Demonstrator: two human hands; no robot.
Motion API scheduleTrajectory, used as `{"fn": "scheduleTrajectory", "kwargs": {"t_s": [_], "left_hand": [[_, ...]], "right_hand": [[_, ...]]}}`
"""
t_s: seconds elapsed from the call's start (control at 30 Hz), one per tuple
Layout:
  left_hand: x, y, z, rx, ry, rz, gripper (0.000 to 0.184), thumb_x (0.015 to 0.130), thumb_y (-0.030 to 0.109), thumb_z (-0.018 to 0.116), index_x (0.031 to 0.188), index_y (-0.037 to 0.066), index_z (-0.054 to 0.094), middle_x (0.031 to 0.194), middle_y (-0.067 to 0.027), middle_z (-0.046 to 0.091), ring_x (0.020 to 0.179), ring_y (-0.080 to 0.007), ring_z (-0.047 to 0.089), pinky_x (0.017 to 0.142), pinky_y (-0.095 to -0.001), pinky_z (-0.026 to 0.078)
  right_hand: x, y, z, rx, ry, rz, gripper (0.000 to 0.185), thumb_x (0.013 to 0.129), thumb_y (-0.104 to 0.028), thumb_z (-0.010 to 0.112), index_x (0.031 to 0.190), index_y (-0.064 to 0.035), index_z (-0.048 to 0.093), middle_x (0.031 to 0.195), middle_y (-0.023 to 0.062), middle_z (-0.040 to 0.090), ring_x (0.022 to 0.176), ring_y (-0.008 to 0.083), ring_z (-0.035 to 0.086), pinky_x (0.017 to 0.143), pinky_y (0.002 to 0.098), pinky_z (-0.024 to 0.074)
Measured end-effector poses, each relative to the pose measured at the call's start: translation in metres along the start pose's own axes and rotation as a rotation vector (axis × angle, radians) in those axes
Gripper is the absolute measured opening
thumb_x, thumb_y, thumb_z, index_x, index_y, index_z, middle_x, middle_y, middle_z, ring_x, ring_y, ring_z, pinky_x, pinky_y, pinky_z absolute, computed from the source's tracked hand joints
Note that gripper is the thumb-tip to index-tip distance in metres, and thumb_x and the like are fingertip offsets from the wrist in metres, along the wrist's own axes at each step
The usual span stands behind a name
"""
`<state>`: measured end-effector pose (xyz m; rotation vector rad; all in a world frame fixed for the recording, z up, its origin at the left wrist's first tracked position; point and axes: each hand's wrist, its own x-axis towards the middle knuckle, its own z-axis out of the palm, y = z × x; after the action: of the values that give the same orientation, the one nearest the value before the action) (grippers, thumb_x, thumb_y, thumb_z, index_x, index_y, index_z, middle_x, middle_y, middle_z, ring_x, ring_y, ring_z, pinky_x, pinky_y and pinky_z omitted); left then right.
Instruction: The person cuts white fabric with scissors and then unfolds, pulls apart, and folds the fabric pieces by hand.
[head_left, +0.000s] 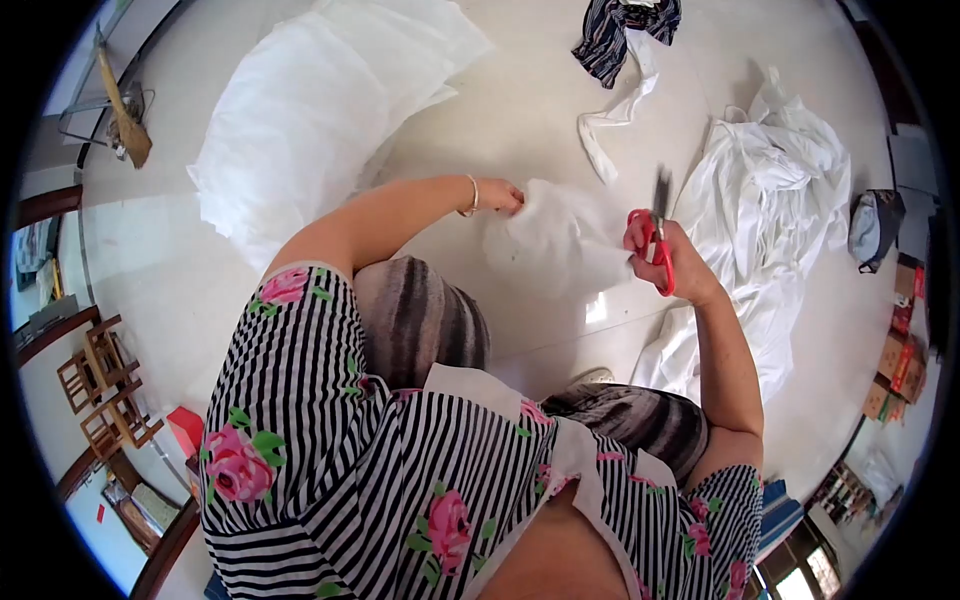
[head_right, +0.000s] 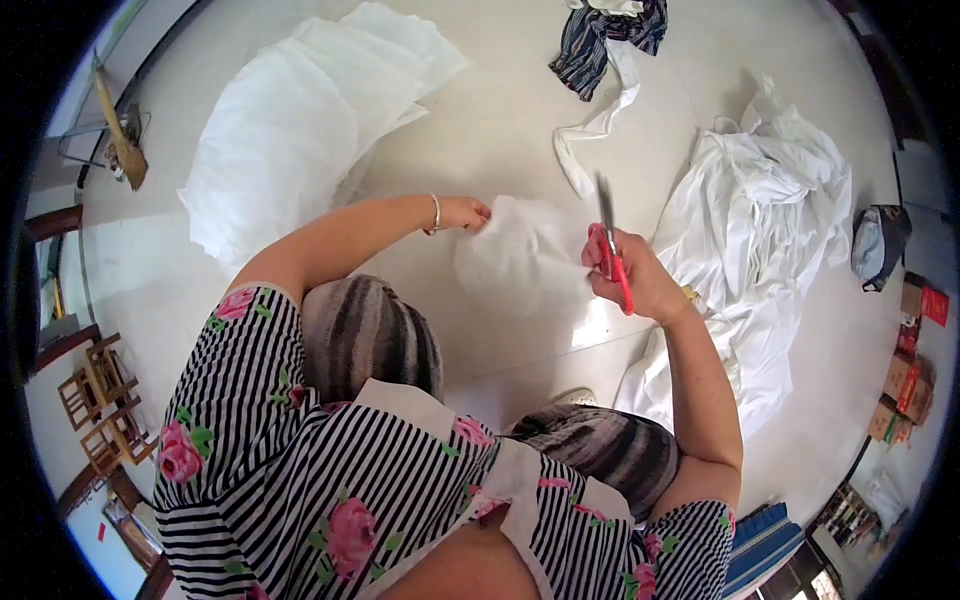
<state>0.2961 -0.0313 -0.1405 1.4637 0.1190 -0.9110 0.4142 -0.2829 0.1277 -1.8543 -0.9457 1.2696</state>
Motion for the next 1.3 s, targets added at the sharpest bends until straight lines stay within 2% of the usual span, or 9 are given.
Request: {"fn": "scheduleTrajectory", "kwargs": {"t_s": [0.13, 0.33, 0.43, 0.53, 0.8, 1.03, 1.13, 1.27, 1.3], "left_hand": [[-0.051, 0.08, 0.003, 0.211, 0.145, 0.172, 0.046, 0.082, 0.025, 0.06, 0.119, -0.001, 0.053, 0.117, -0.0106, 0.057, 0.107, -0.0195, 0.052, 0.094, -0.0289, 0.037], [-0.099, 0.14, 0.001, 0.378, 0.085, 0.408, 0.043, 0.081, 0.022, 0.059, 0.117, -0.001, 0.055, 0.115, -0.0164, 0.058, 0.107, -0.0238, 0.054, 0.093, -0.0309, 0.038], [-0.108, 0.154, 0.004, 0.405, 0.064, 0.444, 0.039, 0.081, 0.019, 0.06, 0.115, 0.0, 0.056, 0.115, -0.0159, 0.059, 0.106, -0.0232, 0.055, 0.093, -0.0303, 0.039], [-0.117, 0.155, 0.002, 0.35, 0.163, 0.419, 0.036, 0.081, 0.018, 0.059, 0.112, 0.0, 0.058, 0.109, -0.0137, 0.062, 0.098, -0.021, 0.057, 0.089, -0.0291, 0.041], [-0.136, 0.12, -0.042, 0.072, 0.808, 0.346, 0.024, 0.087, 0.02, 0.054, 0.087, -0.002, 0.063, 0.076, -0.002, 0.064, 0.07, -0.0109, 0.054, 0.069, -0.0273, 0.045], [-0.197, 0.184, -0.025, 0.228, 0.634, 0.464, 0.022, 0.089, 0.023, 0.051, 0.086, 0.002, 0.058, 0.075, 0.0039, 0.055, 0.071, -0.006, 0.048, 0.067, -0.0239, 0.042], [-0.24, 0.204, -0.038, -0.021, 1.158, 0.605, 0.024, 0.09, 0.025, 0.048, 0.094, 0.005, 0.061, 0.08, -0.0005, 0.061, 0.073, -0.009, 0.052, 0.07, -0.0258, 0.044], [-0.351, 0.138, -0.106, -0.836, 0.506, 1.113, 0.034, 0.094, 0.027, 0.041, 0.112, 0.002, 0.054, 0.109, -0.008, 0.06, 0.097, -0.0201, 0.058, 0.085, -0.0326, 0.047], [-0.363, 0.135, -0.098, -0.924, 0.941, 1.055, 0.036, 0.094, 0.028, 0.041, 0.116, 0.001, 0.052, 0.114, -0.0098, 0.058, 0.103, -0.0229, 0.055, 0.09, -0.0355, 0.045]], "right_hand": [[-0.003, 0.042, -0.031, -0.444, -0.057, 0.108, 0.023, 0.075, -0.005, 0.062, 0.096, 0.0005, 0.055, 0.08, 0.0068, 0.059, 0.073, 0.0124, 0.054, 0.066, 0.0258, 0.0449], [0.047, 0.033, -0.023, 0.261, 0.269, 0.023, 0.054, 0.08, -0.029, 0.065, 0.119, 0.0039, 0.047, 0.089, 0.0048, 0.06, 0.072, 0.0118, 0.052, 0.066, 0.0255, 0.044], [0.075, 0.032, -0.024, 0.315, 0.06, 0.044, 0.039, 0.08, -0.024, 0.064, 0.109, -0.0036, 0.048, 0.104, 0.0061, 0.059, 0.068, 0.0084, 0.049, 0.061, 0.0216, 0.0416], [0.082, 0.039, -0.03, 0.473, -0.086, -0.061, 0.033, 0.077, -0.029, 0.068, 0.092, -0.0055, 0.051, 0.072, -0.0031, 0.048, 0.064, 0.0071, 0.044, 0.058, 0.0207, 0.0372], [0.058, 0.081, -0.093, 0.548, 0.772, -0.071, 0.025, 0.071, -0.013, 0.069, 0.081, -0.014, 0.046, 0.068, -0.0057, 0.043, 0.056, 0.0066, 0.04, 0.05, 0.021, 0.0315], [0.066, 0.035, -0.14, 0.496, 0.853, -0.407, 0.022, 0.077, -0.006, 0.065, 0.078, -0.0142, 0.044, 0.068, -0.006, 0.041, 0.056, 0.0066, 0.037, 0.052, 0.0232, 0.0303], [0.064, -0.024, -0.137, 0.493, 0.921, -0.343, 0.02, 0.081, -0.012, 0.064, 0.078, -0.0113, 0.044, 0.068, -0.0025, 0.046, 0.054, 0.0044, 0.034, 0.049, 0.0198, 0.0276], [0.061, -0.011, -0.138, 0.409, 0.903, -0.351, 0.021, 0.082, -0.014, 0.063, 0.079, -0.012, 0.042, 0.091, 0.0064, 0.058, 0.052, 0.0036, 0.033, 0.048, 0.0195, 0.0268], [0.059, -0.005, -0.134, 0.393, 0.894, -0.352, 0.021, 0.082, -0.014, 0.063, 0.079, -0.0122, 0.042, 0.095, 0.0084, 0.06, 0.052, 0.0035, 0.033, 0.048, 0.0194, 0.0267]]}}
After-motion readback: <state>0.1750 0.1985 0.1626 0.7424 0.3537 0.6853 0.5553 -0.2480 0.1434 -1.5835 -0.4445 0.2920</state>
